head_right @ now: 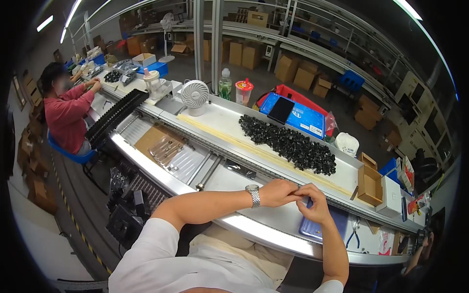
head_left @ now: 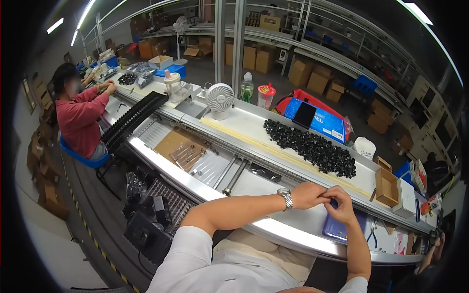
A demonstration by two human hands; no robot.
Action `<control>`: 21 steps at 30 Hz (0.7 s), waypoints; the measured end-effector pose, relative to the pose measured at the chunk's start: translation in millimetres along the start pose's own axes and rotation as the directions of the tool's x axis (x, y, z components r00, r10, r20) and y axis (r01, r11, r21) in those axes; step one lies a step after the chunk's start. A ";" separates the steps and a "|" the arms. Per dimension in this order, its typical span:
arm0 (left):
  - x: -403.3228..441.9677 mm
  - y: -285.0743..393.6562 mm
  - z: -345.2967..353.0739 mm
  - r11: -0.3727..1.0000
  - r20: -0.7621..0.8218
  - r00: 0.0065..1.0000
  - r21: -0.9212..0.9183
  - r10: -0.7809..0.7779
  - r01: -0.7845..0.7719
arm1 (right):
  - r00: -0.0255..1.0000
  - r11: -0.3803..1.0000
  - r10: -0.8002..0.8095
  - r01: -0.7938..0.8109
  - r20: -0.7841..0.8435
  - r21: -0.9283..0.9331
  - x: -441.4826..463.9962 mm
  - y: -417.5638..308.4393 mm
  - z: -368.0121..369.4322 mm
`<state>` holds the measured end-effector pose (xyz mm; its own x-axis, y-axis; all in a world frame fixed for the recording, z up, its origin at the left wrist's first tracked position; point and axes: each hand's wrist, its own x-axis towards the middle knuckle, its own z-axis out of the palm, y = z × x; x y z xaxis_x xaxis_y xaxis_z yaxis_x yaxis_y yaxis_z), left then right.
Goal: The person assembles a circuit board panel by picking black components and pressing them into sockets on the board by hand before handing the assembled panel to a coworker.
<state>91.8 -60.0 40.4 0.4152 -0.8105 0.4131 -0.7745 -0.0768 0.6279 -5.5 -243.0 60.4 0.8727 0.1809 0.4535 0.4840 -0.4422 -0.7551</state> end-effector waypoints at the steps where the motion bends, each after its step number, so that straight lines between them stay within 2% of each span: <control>1: 0.9 -0.9 0.4 1.000 -0.004 1.000 0.007 0.001 -0.001 | 1.000 1.000 -0.008 0.008 0.001 0.001 0.8 -1.5 0.0; 3: 0.4 -4.8 5.4 0.940 0.114 0.991 -0.324 -0.068 0.102 | 0.999 1.000 -0.017 0.017 -0.032 0.005 -2.0 -3.7 0.0; 5: 1.8 -7.0 5.7 0.767 0.246 0.965 -0.602 -0.087 0.222 | 0.997 1.000 -0.030 0.030 -0.068 0.006 -2.6 -5.4 -1.1; 6: 2.9 -7.2 4.9 0.772 0.242 0.967 -0.598 -0.084 0.217 | 0.997 0.999 -0.037 0.037 -0.070 0.003 -2.2 -6.9 -1.1; 10: 5.5 -5.0 4.1 0.620 0.290 0.951 -0.729 -0.104 0.290 | 0.973 0.968 -0.169 0.134 -0.155 -0.210 -2.3 -16.1 2.2; 15: 5.9 -6.4 5.0 0.625 0.272 0.959 -0.734 -0.085 0.264 | 0.939 0.890 -0.325 0.264 -0.110 -0.373 0.2 -24.3 2.4; 21: 4.8 -11.5 5.0 0.705 0.245 0.967 -0.674 -0.067 0.220 | 0.932 0.830 -0.361 0.310 -0.021 -0.464 1.6 -18.4 1.1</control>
<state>100.3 -65.9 31.9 0.3366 -0.9210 0.1959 -0.1336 0.1592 0.9782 -12.9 -233.7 74.5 0.6377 0.3095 0.7053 0.6428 -0.7183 -0.2660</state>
